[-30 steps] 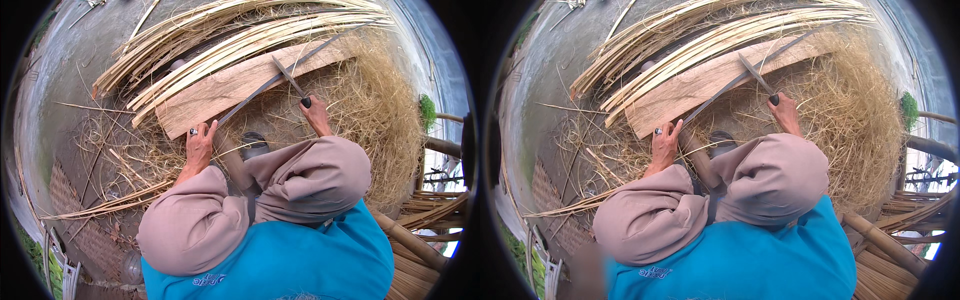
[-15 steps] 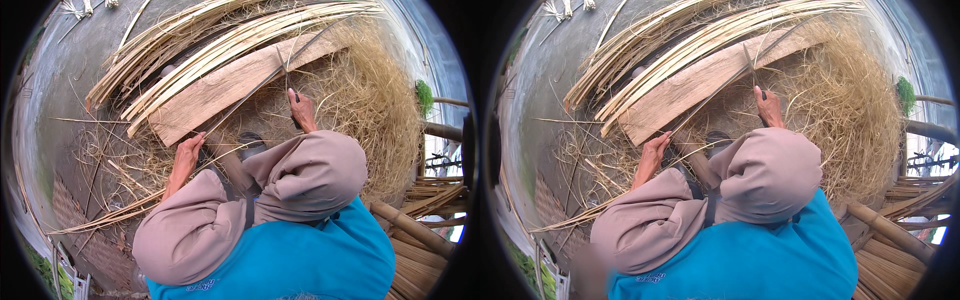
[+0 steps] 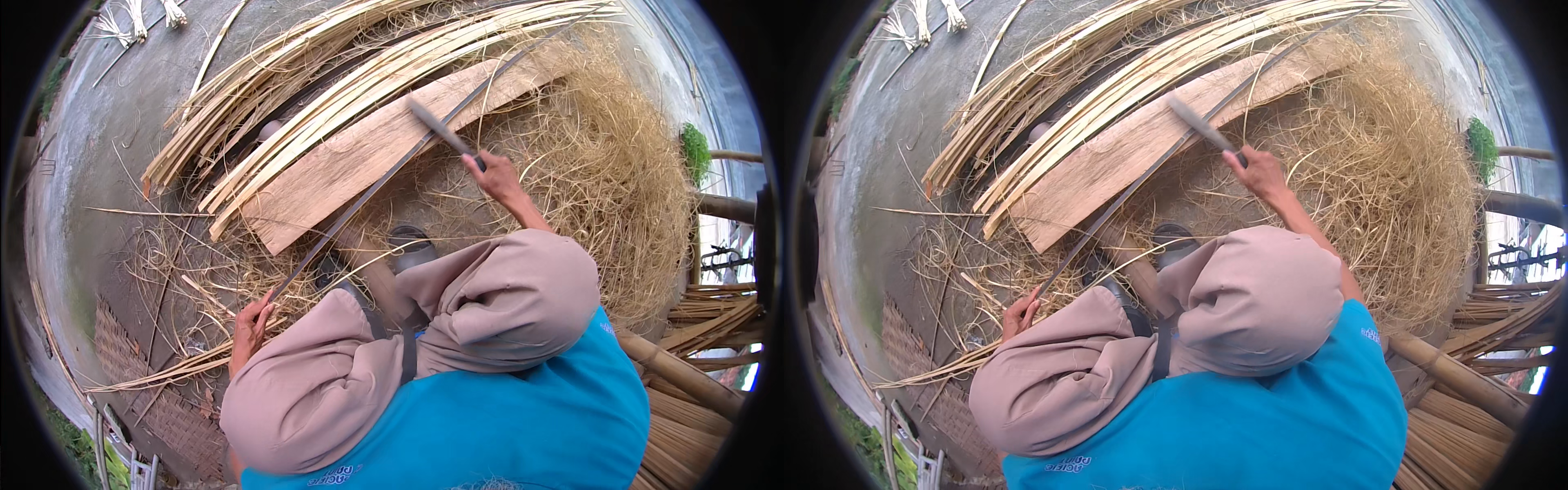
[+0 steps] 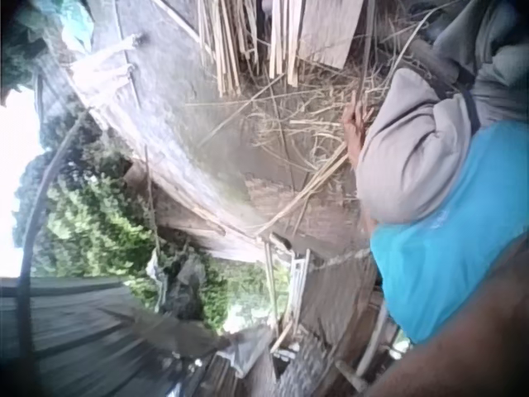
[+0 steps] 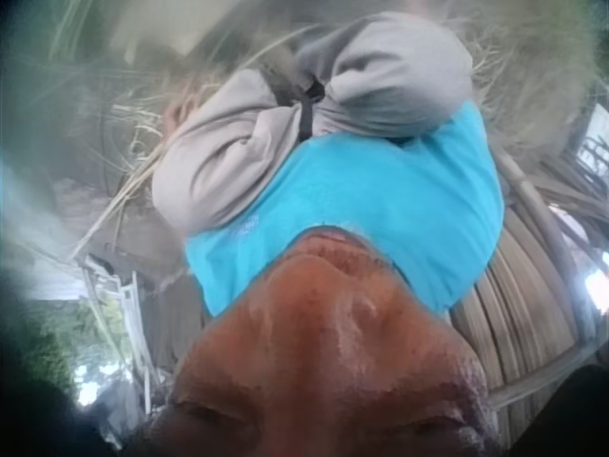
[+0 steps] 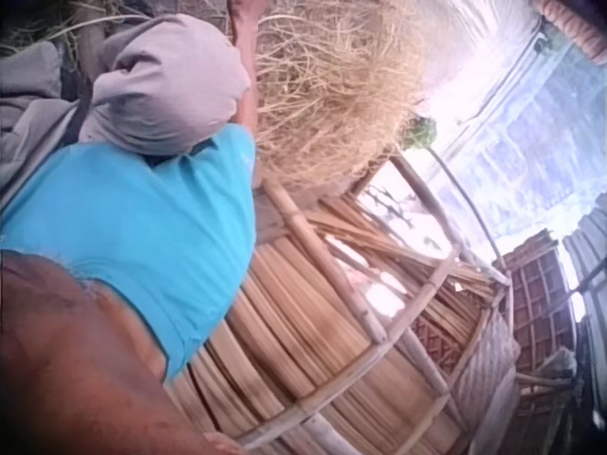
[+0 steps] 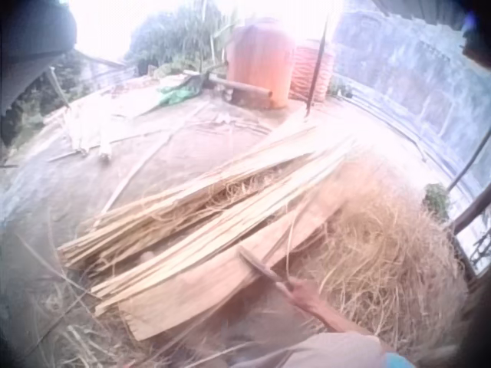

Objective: The person sits on the ground and uses a machete to split long bamboo strips into thinner pieces on a wooden board. They repeatedly position the bamboo, strike it with the machete, and separate the resulting strips.

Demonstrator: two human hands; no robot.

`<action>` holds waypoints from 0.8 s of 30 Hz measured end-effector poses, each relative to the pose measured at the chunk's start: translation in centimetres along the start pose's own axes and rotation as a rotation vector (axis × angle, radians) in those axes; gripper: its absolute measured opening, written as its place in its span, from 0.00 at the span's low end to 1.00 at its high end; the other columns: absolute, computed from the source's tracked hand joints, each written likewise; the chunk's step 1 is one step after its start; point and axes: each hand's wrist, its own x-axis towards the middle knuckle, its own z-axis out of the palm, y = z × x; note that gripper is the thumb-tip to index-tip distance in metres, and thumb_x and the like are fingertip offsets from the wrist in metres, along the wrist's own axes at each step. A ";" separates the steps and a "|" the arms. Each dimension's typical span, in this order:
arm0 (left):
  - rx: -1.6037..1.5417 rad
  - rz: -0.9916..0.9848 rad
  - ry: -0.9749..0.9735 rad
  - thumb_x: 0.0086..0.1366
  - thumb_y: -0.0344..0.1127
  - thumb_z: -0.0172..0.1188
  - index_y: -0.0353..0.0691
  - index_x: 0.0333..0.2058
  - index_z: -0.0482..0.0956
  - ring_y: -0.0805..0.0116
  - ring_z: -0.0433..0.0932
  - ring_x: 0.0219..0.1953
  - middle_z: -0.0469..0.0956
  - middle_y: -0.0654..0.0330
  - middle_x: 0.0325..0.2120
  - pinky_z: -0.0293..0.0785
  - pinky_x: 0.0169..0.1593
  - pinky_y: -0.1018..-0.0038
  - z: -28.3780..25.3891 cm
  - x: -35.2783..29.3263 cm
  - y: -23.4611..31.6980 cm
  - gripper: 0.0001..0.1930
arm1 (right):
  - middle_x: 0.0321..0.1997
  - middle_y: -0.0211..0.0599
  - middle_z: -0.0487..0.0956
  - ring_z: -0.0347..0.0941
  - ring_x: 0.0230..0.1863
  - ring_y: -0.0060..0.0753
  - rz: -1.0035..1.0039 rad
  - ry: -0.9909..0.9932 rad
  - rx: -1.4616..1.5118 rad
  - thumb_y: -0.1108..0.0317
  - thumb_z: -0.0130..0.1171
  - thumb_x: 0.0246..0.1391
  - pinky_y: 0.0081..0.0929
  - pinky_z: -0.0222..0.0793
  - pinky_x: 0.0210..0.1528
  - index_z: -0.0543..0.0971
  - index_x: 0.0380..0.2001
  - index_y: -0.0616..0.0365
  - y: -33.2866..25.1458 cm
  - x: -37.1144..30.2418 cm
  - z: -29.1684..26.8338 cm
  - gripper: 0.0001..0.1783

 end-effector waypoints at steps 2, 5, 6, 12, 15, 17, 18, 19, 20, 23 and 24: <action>0.007 0.009 0.145 0.70 0.33 0.64 0.42 0.54 0.84 0.72 0.71 0.28 0.78 0.58 0.25 0.66 0.33 0.75 -0.5 -0.5 -0.2 0.15 | 0.15 0.36 0.74 0.73 0.16 0.33 0.325 0.196 0.173 0.37 0.52 0.66 0.38 0.68 0.20 0.75 0.22 0.59 3.3 2.7 -2.1 0.34; -0.051 0.176 0.327 0.68 0.37 0.66 0.40 0.45 0.87 0.67 0.80 0.28 0.83 0.52 0.27 0.71 0.32 0.68 2.0 1.0 -0.2 0.11 | 0.17 0.43 0.77 0.76 0.18 0.40 0.519 0.189 0.372 0.37 0.53 0.65 0.43 0.71 0.24 0.77 0.24 0.61 3.0 3.0 -3.0 0.34; -0.032 0.156 0.346 0.68 0.38 0.66 0.40 0.44 0.86 0.65 0.81 0.27 0.83 0.52 0.26 0.70 0.31 0.66 3.0 1.7 2.6 0.10 | 0.18 0.46 0.78 0.77 0.19 0.43 0.464 0.061 0.341 0.37 0.54 0.65 0.45 0.72 0.26 0.77 0.24 0.61 -0.6 2.6 -2.2 0.34; 0.208 0.187 0.484 0.70 0.40 0.63 0.38 0.31 0.76 0.43 0.77 0.26 0.77 0.47 0.24 0.69 0.29 0.58 7.9 7.3 11.0 0.12 | 0.22 0.52 0.79 0.78 0.25 0.56 -0.232 -0.265 0.139 0.38 0.57 0.63 0.48 0.73 0.32 0.78 0.28 0.61 -13.0 -6.1 2.9 0.32; 0.185 0.257 0.470 0.72 0.40 0.60 0.38 0.29 0.74 0.44 0.74 0.24 0.74 0.47 0.22 0.67 0.28 0.59 6.9 6.4 9.1 0.14 | 0.21 0.52 0.79 0.78 0.25 0.56 0.133 -0.148 0.210 0.38 0.58 0.63 0.48 0.72 0.31 0.78 0.27 0.61 -6.2 -2.4 -1.6 0.32; 0.163 0.299 0.424 0.72 0.41 0.61 0.38 0.29 0.75 0.45 0.72 0.23 0.73 0.47 0.21 0.66 0.28 0.60 7.3 6.8 10.3 0.14 | 0.19 0.51 0.77 0.78 0.24 0.53 0.362 -0.060 0.208 0.39 0.58 0.63 0.48 0.71 0.30 0.77 0.25 0.61 -3.4 0.4 -4.7 0.32; 0.152 0.279 0.426 0.71 0.41 0.61 0.38 0.29 0.76 0.46 0.72 0.22 0.73 0.47 0.21 0.66 0.28 0.60 7.6 7.0 10.2 0.14 | 0.17 0.50 0.77 0.78 0.22 0.51 0.303 -0.048 0.146 0.39 0.57 0.64 0.47 0.71 0.28 0.77 0.24 0.61 -3.3 1.2 -4.8 0.32; 0.142 0.258 0.427 0.71 0.41 0.61 0.38 0.30 0.76 0.46 0.72 0.22 0.73 0.48 0.20 0.65 0.27 0.60 7.8 7.0 9.7 0.14 | 0.16 0.48 0.76 0.77 0.21 0.48 0.244 -0.035 0.083 0.39 0.57 0.64 0.47 0.71 0.27 0.76 0.24 0.61 -3.3 1.7 -4.7 0.32; 0.138 0.236 0.431 0.71 0.41 0.61 0.38 0.30 0.77 0.47 0.71 0.21 0.73 0.48 0.20 0.65 0.27 0.60 7.5 7.2 9.9 0.14 | 0.16 0.47 0.75 0.76 0.20 0.46 0.073 -0.059 0.040 0.39 0.56 0.65 0.46 0.70 0.25 0.76 0.23 0.61 -3.9 1.2 -3.7 0.32; 0.156 0.223 0.433 0.70 0.40 0.63 0.38 0.31 0.79 0.51 0.71 0.19 0.74 0.48 0.20 0.66 0.27 0.62 4.7 2.9 5.6 0.12 | 0.14 0.41 0.73 0.71 0.17 0.35 -0.237 -0.083 -0.058 0.38 0.53 0.66 0.41 0.67 0.21 0.75 0.20 0.59 -4.0 -1.7 -1.1 0.35; 0.187 0.146 0.379 0.70 0.40 0.63 0.37 0.31 0.79 0.52 0.71 0.19 0.73 0.48 0.20 0.65 0.27 0.61 3.0 0.6 2.0 0.13 | 0.14 0.41 0.73 0.71 0.17 0.36 0.047 -0.068 0.059 0.37 0.53 0.66 0.42 0.67 0.22 0.74 0.19 0.60 -1.8 -0.3 -2.7 0.36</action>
